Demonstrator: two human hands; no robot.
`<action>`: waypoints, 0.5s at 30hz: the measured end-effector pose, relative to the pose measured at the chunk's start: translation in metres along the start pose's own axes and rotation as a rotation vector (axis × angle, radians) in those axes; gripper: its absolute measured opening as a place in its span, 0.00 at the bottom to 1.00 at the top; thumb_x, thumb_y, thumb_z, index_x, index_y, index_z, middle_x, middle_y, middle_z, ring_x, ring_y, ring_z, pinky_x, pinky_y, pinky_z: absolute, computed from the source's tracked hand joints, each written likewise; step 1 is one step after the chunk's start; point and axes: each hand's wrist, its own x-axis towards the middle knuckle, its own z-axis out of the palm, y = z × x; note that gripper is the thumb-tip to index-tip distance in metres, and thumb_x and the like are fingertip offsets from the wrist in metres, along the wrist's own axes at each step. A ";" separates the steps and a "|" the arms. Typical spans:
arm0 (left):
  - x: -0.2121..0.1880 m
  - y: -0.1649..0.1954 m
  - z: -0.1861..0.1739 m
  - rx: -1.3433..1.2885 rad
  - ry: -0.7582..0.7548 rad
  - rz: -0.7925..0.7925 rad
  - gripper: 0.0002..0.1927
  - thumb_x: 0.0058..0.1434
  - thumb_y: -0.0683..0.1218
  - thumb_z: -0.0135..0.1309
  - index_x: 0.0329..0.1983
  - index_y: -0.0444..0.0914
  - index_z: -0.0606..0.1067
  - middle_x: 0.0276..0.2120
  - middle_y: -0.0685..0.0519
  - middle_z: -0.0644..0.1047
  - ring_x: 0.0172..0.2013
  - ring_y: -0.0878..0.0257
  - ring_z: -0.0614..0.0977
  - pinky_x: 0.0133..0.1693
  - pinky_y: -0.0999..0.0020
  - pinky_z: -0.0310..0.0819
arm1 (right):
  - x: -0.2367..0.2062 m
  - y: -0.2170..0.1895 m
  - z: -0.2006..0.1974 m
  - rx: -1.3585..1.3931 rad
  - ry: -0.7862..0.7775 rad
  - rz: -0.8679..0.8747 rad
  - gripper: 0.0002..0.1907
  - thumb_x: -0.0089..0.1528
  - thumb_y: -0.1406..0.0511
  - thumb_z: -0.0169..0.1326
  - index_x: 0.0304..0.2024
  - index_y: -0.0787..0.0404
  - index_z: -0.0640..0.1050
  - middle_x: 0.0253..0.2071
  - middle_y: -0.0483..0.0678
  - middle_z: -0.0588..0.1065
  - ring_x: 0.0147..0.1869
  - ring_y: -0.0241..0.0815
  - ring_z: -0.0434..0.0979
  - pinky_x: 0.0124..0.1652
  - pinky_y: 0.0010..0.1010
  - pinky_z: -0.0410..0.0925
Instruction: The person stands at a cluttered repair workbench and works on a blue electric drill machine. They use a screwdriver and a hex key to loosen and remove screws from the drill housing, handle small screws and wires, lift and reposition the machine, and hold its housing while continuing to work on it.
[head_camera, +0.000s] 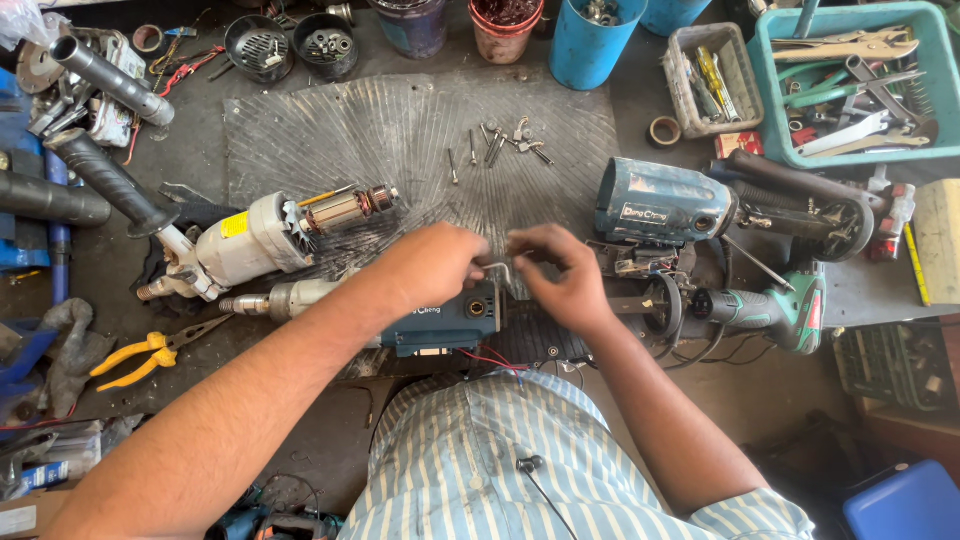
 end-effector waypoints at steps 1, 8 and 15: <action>-0.001 0.002 0.002 0.045 0.062 0.034 0.08 0.59 0.48 0.61 0.39 0.41 0.80 0.35 0.49 0.84 0.38 0.51 0.85 0.41 0.54 0.78 | 0.001 0.000 -0.001 0.096 0.026 0.066 0.14 0.62 0.69 0.58 0.51 0.64 0.79 0.46 0.46 0.80 0.51 0.35 0.81 0.51 0.26 0.74; -0.001 0.009 0.005 0.142 0.142 0.017 0.23 0.47 0.58 0.70 0.36 0.40 0.75 0.34 0.53 0.82 0.38 0.51 0.84 0.38 0.53 0.76 | 0.002 0.005 0.002 -0.107 -0.052 0.143 0.12 0.59 0.67 0.66 0.44 0.66 0.83 0.40 0.48 0.80 0.42 0.35 0.82 0.42 0.26 0.74; -0.003 -0.005 -0.004 -0.002 0.007 0.073 0.11 0.63 0.55 0.61 0.43 0.45 0.81 0.35 0.48 0.82 0.39 0.48 0.84 0.41 0.51 0.76 | 0.003 0.000 0.010 -0.186 -0.027 0.000 0.09 0.57 0.69 0.67 0.39 0.66 0.85 0.38 0.48 0.82 0.40 0.35 0.82 0.39 0.26 0.73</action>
